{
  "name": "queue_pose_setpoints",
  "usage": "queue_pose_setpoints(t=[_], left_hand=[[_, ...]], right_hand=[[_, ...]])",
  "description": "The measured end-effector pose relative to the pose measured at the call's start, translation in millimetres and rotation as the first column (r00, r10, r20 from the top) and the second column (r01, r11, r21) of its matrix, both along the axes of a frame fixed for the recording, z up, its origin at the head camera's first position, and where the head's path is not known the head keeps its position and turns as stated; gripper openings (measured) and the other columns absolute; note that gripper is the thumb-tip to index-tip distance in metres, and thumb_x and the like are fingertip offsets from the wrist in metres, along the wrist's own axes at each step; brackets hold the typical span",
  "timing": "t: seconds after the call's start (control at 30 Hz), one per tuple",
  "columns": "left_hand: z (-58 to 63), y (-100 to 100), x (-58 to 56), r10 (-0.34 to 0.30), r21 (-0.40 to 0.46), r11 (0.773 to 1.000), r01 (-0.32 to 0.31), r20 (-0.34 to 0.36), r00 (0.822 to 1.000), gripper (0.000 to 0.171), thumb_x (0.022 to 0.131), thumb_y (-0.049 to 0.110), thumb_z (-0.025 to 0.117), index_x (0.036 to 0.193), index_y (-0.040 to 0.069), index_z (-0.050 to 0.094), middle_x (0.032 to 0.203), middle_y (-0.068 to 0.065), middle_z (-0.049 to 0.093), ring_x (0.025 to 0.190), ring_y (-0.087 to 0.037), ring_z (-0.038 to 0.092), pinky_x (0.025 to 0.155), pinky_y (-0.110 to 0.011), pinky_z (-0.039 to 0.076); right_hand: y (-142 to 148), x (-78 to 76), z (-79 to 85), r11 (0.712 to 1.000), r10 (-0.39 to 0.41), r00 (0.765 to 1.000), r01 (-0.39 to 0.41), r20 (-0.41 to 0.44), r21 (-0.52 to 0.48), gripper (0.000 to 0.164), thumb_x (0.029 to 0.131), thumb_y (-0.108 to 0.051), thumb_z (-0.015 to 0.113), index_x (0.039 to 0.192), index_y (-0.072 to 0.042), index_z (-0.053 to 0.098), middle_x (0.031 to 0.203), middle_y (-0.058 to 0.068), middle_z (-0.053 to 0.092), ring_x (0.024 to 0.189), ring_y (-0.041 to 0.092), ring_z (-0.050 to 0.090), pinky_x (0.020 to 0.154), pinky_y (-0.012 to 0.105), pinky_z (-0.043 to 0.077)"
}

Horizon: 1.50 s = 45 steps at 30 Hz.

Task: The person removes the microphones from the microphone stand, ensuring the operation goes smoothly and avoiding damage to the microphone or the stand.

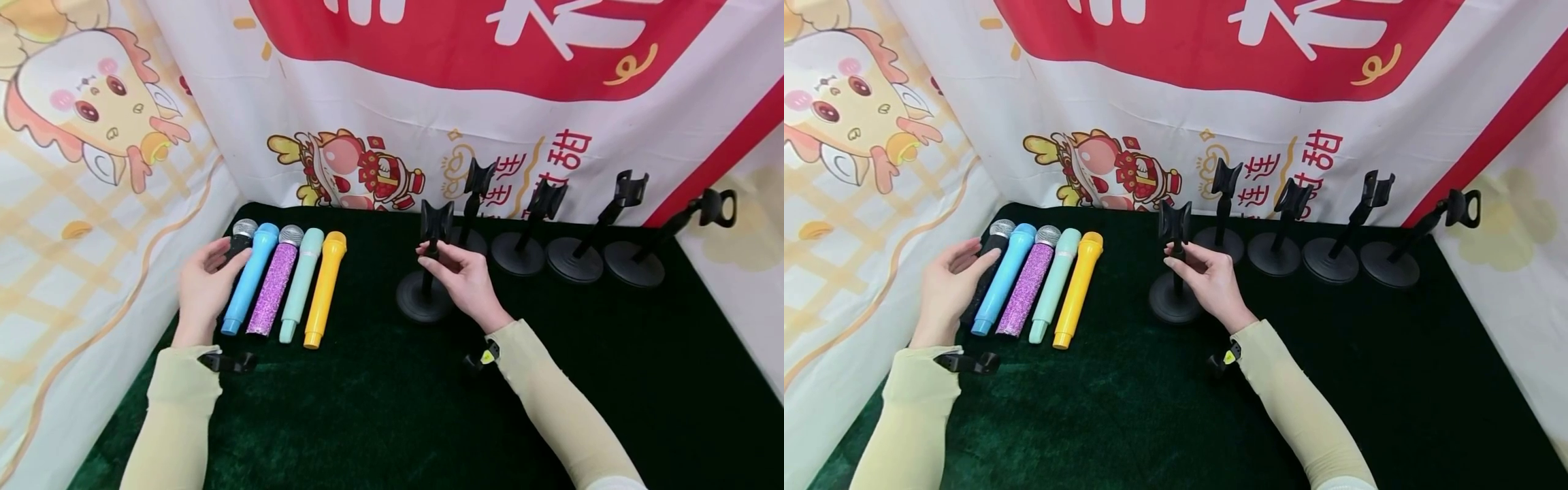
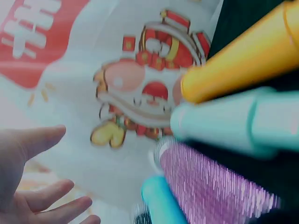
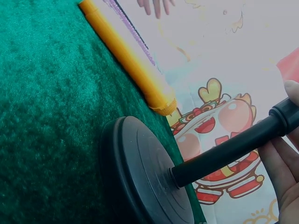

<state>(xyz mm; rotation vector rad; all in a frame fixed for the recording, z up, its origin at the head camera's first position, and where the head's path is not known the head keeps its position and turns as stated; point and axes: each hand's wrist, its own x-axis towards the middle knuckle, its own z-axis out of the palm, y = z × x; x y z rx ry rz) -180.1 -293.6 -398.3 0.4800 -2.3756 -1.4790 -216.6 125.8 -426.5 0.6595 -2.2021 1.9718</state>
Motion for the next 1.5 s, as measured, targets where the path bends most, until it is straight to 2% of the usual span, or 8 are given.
queue_pose_setpoints(t=[0.2,0.43,0.6,0.93,1.1,1.23,1.37,1.5], left_hand=[[2.7,34.0,-5.6,-0.178,-0.058,0.983,0.174,-0.068,0.982,0.072,0.09,0.049,0.076,0.147,0.011,0.055,0.149,-0.009,0.053,0.139,-0.027,0.045,0.117,-0.043,0.032],[-7.9,73.0,-16.1,-0.363,-0.128,0.926,0.356,-0.032,0.931,0.082,0.086,0.065,0.071,0.15,0.016,0.051,0.153,-0.003,0.048,0.142,-0.027,0.04,0.116,-0.051,0.031],[-15.4,95.9,-18.0,-0.445,-0.102,0.892,0.441,-0.016,0.895,0.08,0.085,0.065,0.073,0.148,0.02,0.053,0.152,-0.001,0.049,0.14,-0.027,0.042,0.115,-0.057,0.031],[-20.7,135.0,-19.2,-0.547,-0.063,0.837,0.543,-0.069,0.835,0.071,0.086,0.059,0.075,0.145,0.024,0.056,0.147,0.005,0.053,0.136,-0.019,0.046,0.115,-0.053,0.033],[-4.7,162.2,-23.3,-0.562,-0.044,0.823,0.566,-0.207,0.801,0.063,0.087,0.052,0.078,0.141,0.027,0.059,0.14,0.014,0.057,0.129,-0.009,0.052,0.113,-0.042,0.038],[16.9,186.1,-23.4,-0.587,-0.039,0.791,0.611,-0.333,0.738,0.059,0.087,0.034,0.084,0.14,0.023,0.061,0.138,0.014,0.059,0.127,-0.006,0.054,0.11,-0.035,0.041],[34.8,207.0,-23.0,-0.626,-0.058,0.747,0.662,-0.397,0.671,0.061,0.086,0.016,0.085,0.141,0.015,0.06,0.14,0.006,0.06,0.127,-0.012,0.055,0.109,-0.035,0.043],[44.7,222.1,-24.6,-0.642,-0.044,0.717,0.696,-0.431,0.634,0.061,0.085,0.003,0.083,0.141,0.006,0.058,0.138,-0.007,0.061,0.123,-0.023,0.06,0.106,-0.042,0.046]], right_hand=[[0.2,-0.3,0.6,1.0,-0.008,1.0,0.008,-0.004,0.006,0.028,0.097,-0.018,0.072,0.124,-0.013,0.074,0.118,0.004,0.072,0.113,0.021,0.067,0.096,0.034,0.054],[-1.4,4.0,9.5,1.0,-0.011,1.0,0.011,0.017,0.012,0.028,0.097,-0.01,0.071,0.124,-0.006,0.072,0.118,0.008,0.072,0.112,0.022,0.067,0.097,0.034,0.053],[-5.4,15.3,26.8,1.0,-0.01,1.0,0.009,0.025,0.018,0.029,0.097,-0.007,0.071,0.124,0.003,0.07,0.117,0.011,0.072,0.112,0.021,0.067,0.097,0.034,0.053],[-3.9,14.6,28.1,1.0,-0.008,1.0,0.008,0.019,0.021,0.027,0.096,-0.007,0.072,0.122,-0.002,0.073,0.115,0.011,0.072,0.111,0.022,0.067,0.096,0.034,0.054],[-2.9,14.4,29.9,0.999,-0.017,1.0,0.016,0.011,0.043,0.027,0.096,-0.007,0.072,0.122,-0.002,0.073,0.115,0.011,0.073,0.11,0.021,0.067,0.095,0.034,0.054],[-3.1,14.6,30.3,0.998,-0.027,1.0,0.027,0.002,0.062,0.029,0.096,-0.007,0.072,0.124,0.0,0.072,0.115,0.011,0.073,0.108,0.019,0.068,0.093,0.032,0.055],[-3.4,15.1,29.6,0.994,-0.048,0.999,0.05,-0.023,0.094,0.03,0.096,-0.005,0.071,0.126,0.002,0.07,0.116,0.012,0.073,0.103,0.017,0.069,0.088,0.028,0.056],[-4.0,16.3,29.5,0.992,-0.063,0.997,0.067,-0.041,0.106,0.03,0.096,-0.003,0.071,0.125,0.002,0.071,0.114,0.013,0.073,0.097,0.014,0.069,0.084,0.025,0.056]])
